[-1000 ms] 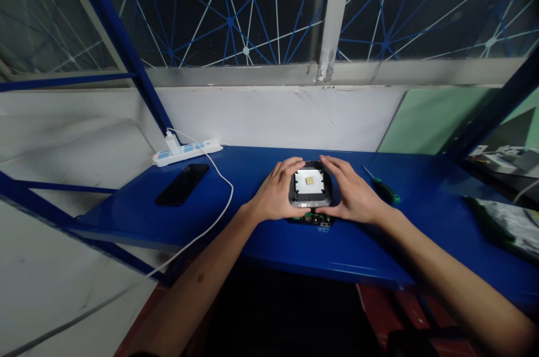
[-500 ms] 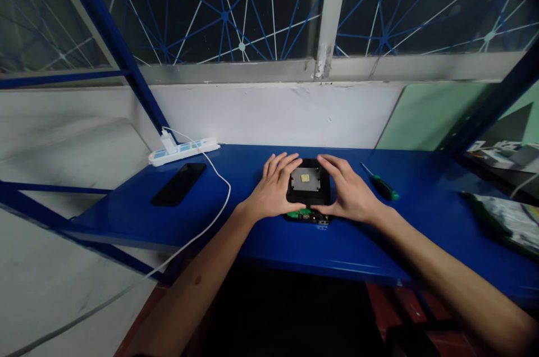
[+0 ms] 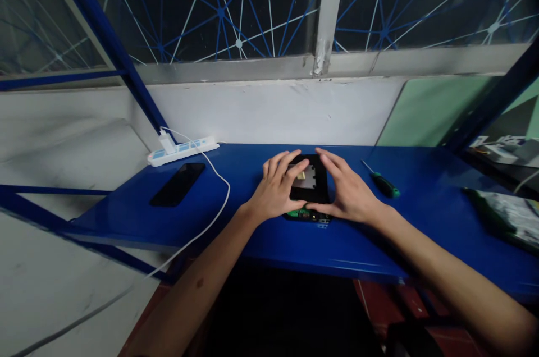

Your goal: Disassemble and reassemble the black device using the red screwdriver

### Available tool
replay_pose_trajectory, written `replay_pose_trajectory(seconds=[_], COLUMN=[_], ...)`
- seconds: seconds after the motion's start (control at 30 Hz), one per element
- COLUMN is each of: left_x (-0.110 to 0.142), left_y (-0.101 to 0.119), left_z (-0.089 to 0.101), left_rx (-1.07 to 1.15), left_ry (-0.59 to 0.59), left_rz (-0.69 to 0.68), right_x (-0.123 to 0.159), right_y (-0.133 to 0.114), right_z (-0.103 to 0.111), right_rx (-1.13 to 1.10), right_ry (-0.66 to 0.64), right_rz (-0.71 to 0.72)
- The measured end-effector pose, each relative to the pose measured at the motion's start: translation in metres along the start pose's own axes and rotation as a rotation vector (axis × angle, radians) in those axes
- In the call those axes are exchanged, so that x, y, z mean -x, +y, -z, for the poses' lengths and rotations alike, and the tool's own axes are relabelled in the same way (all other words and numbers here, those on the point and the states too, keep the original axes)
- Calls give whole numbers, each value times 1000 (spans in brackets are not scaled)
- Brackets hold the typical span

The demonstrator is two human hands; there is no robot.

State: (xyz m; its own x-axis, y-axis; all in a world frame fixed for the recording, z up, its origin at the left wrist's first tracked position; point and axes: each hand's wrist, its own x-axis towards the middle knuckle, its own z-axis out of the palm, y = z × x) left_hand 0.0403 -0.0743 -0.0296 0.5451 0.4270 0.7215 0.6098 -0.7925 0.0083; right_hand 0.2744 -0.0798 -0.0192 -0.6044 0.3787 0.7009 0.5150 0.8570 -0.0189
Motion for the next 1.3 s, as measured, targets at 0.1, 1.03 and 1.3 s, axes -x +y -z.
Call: replay_pose_trajectory(seconds=[0.1, 1.03, 1.3], left_x=[1, 2, 1], left_y=[-2, -10, -8], left_z=[-5, -15, -8], left_rx=[156, 648, 430], left_ry=[66, -9, -60], left_rz=[49, 342, 248], right_x=[1, 6, 9], right_y=[0, 14, 15], right_z=[-1, -2, -2], right_rx=[-84, -162, -95], right_ry=[-6, -45, -93], right_rz=[-57, -292, -274])
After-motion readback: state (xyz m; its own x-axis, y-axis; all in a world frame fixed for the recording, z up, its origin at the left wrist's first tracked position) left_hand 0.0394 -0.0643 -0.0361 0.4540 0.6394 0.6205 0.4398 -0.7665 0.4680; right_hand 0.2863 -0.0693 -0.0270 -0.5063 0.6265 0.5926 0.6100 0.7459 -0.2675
